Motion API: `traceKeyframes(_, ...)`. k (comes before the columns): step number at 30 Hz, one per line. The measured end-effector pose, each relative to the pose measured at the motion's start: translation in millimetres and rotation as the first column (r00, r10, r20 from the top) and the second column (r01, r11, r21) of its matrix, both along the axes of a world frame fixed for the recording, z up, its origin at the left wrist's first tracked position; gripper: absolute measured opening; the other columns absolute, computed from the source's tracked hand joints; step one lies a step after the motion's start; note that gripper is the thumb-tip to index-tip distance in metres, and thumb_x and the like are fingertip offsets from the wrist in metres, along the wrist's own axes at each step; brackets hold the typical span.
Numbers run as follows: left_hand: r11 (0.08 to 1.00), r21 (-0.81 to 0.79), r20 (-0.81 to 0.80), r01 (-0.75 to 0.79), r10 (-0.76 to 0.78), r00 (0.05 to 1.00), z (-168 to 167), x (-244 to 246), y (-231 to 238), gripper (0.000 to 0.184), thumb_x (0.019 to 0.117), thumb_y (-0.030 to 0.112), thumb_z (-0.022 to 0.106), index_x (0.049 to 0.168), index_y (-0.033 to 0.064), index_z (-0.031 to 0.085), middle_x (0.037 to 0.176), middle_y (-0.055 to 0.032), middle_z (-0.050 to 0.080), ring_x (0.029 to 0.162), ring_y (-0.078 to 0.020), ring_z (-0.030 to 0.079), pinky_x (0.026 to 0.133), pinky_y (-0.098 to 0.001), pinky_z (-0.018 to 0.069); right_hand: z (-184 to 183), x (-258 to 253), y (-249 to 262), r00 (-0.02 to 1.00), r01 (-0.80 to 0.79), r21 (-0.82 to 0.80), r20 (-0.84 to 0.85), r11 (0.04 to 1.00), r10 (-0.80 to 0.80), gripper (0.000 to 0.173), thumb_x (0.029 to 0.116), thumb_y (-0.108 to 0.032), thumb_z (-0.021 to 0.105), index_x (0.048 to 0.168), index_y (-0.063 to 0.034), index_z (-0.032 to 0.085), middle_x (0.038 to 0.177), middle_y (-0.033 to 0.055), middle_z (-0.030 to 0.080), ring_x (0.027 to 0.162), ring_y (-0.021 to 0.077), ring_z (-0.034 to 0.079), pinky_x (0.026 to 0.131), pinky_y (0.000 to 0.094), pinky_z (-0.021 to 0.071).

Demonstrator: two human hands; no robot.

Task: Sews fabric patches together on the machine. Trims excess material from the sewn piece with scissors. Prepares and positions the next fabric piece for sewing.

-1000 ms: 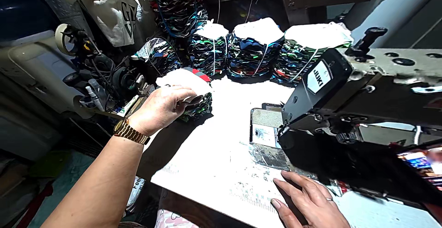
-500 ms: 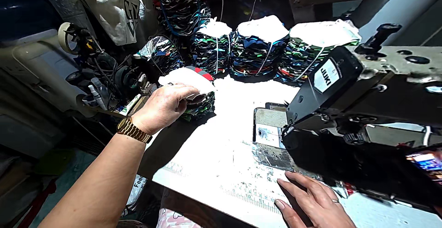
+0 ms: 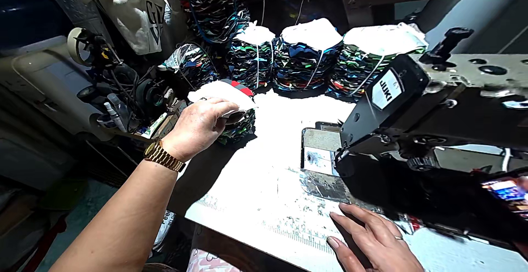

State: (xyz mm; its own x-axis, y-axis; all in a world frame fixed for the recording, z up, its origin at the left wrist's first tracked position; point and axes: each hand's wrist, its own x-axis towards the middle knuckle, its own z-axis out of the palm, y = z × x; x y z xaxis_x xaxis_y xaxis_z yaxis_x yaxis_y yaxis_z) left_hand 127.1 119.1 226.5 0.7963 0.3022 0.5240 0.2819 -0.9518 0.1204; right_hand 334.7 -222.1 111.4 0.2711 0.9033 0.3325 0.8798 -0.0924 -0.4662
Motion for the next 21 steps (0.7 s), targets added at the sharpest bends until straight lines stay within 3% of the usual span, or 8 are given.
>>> traceKeyframes(6,0.987,-0.148,-0.069,0.059,-0.07,0.995,13,-6,7,0.038,0.0925,-0.003,0.062,0.126,0.0121,0.072,0.122,-0.0054,0.073,0.115,-0.0157,0.068,0.101,-0.0401,0.055,-1,0,0,1.0,-0.002,0.007,-0.005,1.0,0.002,0.039,0.0978,-0.031,0.064,0.123,-0.0031,0.072,0.136,0.0264,0.06,0.133,0.0422,0.051,0.113,0.0535,0.0385)
traceKeyframes(15,0.997,-0.078,-0.06,-0.013,0.008,0.998,10,2,5,0.039,0.091,-0.002,0.063,0.124,0.0166,0.074,0.12,-0.0035,0.073,0.11,-0.0188,0.07,0.094,-0.0475,0.0572,0,1,0,1.0,-0.005,0.001,-0.003,1.0,0.005,0.039,0.0982,-0.032,0.064,0.124,-0.0038,0.072,0.137,0.0256,0.06,0.134,0.0414,0.051,0.113,0.0528,0.039)
traceKeyframes(21,0.982,-0.184,-0.055,0.034,-0.045,0.997,14,-2,13,0.043,0.0883,-0.003,0.066,0.127,0.0147,0.073,0.122,-0.0045,0.073,0.115,-0.0163,0.067,0.102,-0.0434,0.0541,0,2,0,1.0,-0.014,0.012,0.001,1.0,0.014,0.039,0.0979,-0.032,0.065,0.124,-0.0032,0.072,0.135,0.0269,0.06,0.132,0.0422,0.052,0.112,0.0533,0.0391)
